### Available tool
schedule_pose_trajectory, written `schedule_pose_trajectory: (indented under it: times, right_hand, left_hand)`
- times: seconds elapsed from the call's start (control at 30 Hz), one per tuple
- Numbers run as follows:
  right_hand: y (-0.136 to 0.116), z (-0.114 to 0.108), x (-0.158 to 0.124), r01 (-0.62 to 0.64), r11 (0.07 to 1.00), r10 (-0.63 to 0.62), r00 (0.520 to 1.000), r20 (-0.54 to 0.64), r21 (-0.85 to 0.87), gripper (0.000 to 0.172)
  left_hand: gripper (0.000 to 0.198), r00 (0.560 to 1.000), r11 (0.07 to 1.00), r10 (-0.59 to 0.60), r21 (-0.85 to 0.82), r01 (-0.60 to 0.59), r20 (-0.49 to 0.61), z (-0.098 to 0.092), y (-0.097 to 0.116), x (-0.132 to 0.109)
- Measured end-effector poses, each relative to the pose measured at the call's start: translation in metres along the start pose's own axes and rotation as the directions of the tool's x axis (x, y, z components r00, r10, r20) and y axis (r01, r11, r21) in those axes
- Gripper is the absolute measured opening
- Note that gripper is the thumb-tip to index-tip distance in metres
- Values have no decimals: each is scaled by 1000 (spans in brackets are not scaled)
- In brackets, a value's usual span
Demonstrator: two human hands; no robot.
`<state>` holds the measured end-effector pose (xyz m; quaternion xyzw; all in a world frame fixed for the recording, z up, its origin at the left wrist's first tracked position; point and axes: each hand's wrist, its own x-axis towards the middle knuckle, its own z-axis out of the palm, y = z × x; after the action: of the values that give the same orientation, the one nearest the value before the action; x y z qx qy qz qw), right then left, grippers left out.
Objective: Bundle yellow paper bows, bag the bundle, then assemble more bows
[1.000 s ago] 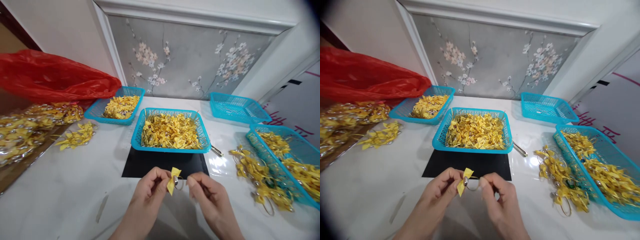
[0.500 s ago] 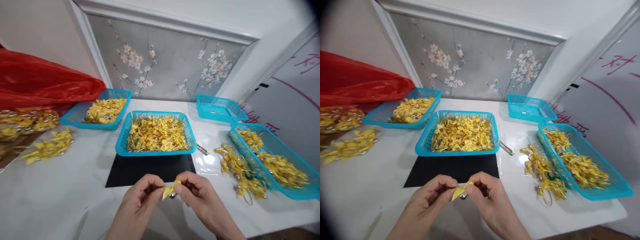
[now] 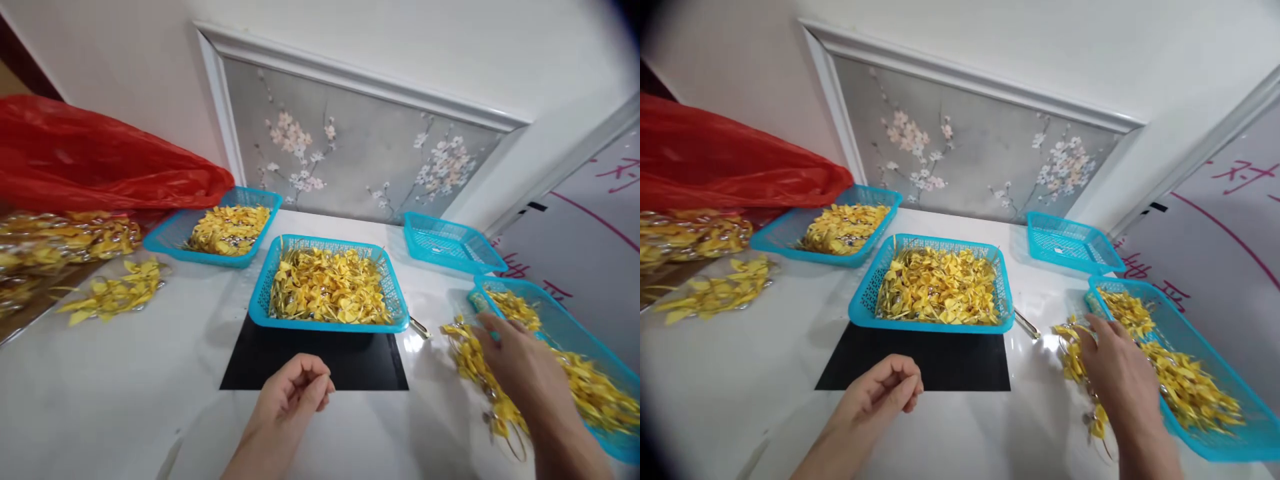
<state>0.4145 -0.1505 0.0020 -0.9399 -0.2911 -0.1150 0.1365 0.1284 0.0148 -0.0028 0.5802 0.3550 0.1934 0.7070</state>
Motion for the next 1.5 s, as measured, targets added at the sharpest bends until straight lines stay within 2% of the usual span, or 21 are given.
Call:
schedule_pose_trajectory:
  times: [0.07,0.1,0.13,0.17,0.23,0.27,0.3,0.37,0.4,0.47,0.53,0.6,0.7,0.73,0.8,0.9,1.0,1.1,1.2,1.33,1.5]
  right_hand:
    - [-25,-5,0,124,982,-117,992,-56,146,34]
    - [-42,-8,-1,217,936,-209,976,-59,276,31]
    - [-60,-10,-2,300,867,-310,950,-41,398,29]
    - [-78,-11,-3,391,793,-434,901,-17,467,27]
    - [-111,-10,-5,564,666,-637,770,-20,489,28]
    - [-124,-8,-6,609,648,-683,730,-5,458,30]
    - [-134,-6,-6,641,632,-714,700,6,435,30]
    - [-146,-4,-6,646,610,-729,684,7,459,29]
    - [-148,-4,-6,623,589,-724,690,-7,515,26]
    - [-149,-9,-11,517,540,-678,735,-21,665,20]
    - [-149,-16,-21,325,479,-604,796,37,815,20]
    - [-149,-21,-37,54,374,-549,818,173,926,26]
    - [-153,-15,-65,-385,130,-525,755,393,914,31]
    - [-155,-11,-74,-489,63,-513,731,449,870,31]
    - [-160,-2,-87,-619,-27,-474,700,535,785,30]
    - [-166,7,-98,-706,-94,-411,669,619,702,31]
    - [-169,7,-101,-739,-154,-382,657,650,656,31]
    - [-168,6,-102,-728,-196,-356,677,644,657,30]
    - [-165,9,-107,-703,-234,-332,707,625,672,26]
    - [-160,14,-115,-680,-274,-370,727,578,680,20]
    - [-159,13,-117,-665,-349,-390,744,542,661,21]
  left_hand:
    - [13,1000,999,-14,-45,14,1,0,-2,-1]
    - [13,1000,998,-17,-59,16,-1,0,-2,-1]
    - [13,1000,998,-15,-68,14,-4,0,-3,-1]
    - [13,1000,997,-10,-74,9,-9,0,-4,-1]
    - [15,1000,997,5,-80,-6,-17,-1,-7,-1]
    - [16,1000,996,11,-84,-12,-17,-2,-8,0]
    - [17,1000,996,18,-89,-19,-14,-3,-10,0]
    - [20,1000,994,29,-109,-30,-13,-5,-11,1]
    - [21,999,992,29,-119,-31,-15,-6,-12,1]
    - [22,999,989,31,-143,-35,-29,-7,-11,0]
    - [21,999,981,32,-192,-37,-28,-6,-8,-2]
    - [21,999,958,38,-282,-43,-20,-5,-4,-5]
    - [24,998,913,67,-403,-56,12,-3,-2,-10]
    - [25,996,907,85,-415,-65,30,-3,-2,-11]
    - [26,990,915,119,-397,-78,81,-4,-2,-12]
    - [25,976,952,161,-283,-114,149,-5,-1,-14]
    - [15,978,970,148,-214,-115,146,-6,1,-14]
    - [7,988,970,99,-235,-68,121,-5,0,-14]
    - [9,990,957,86,-286,-50,115,-5,-2,-14]
    - [13,992,940,81,-339,-43,99,-3,-4,-13]
    - [8,990,943,75,-332,-32,117,-1,-1,-13]
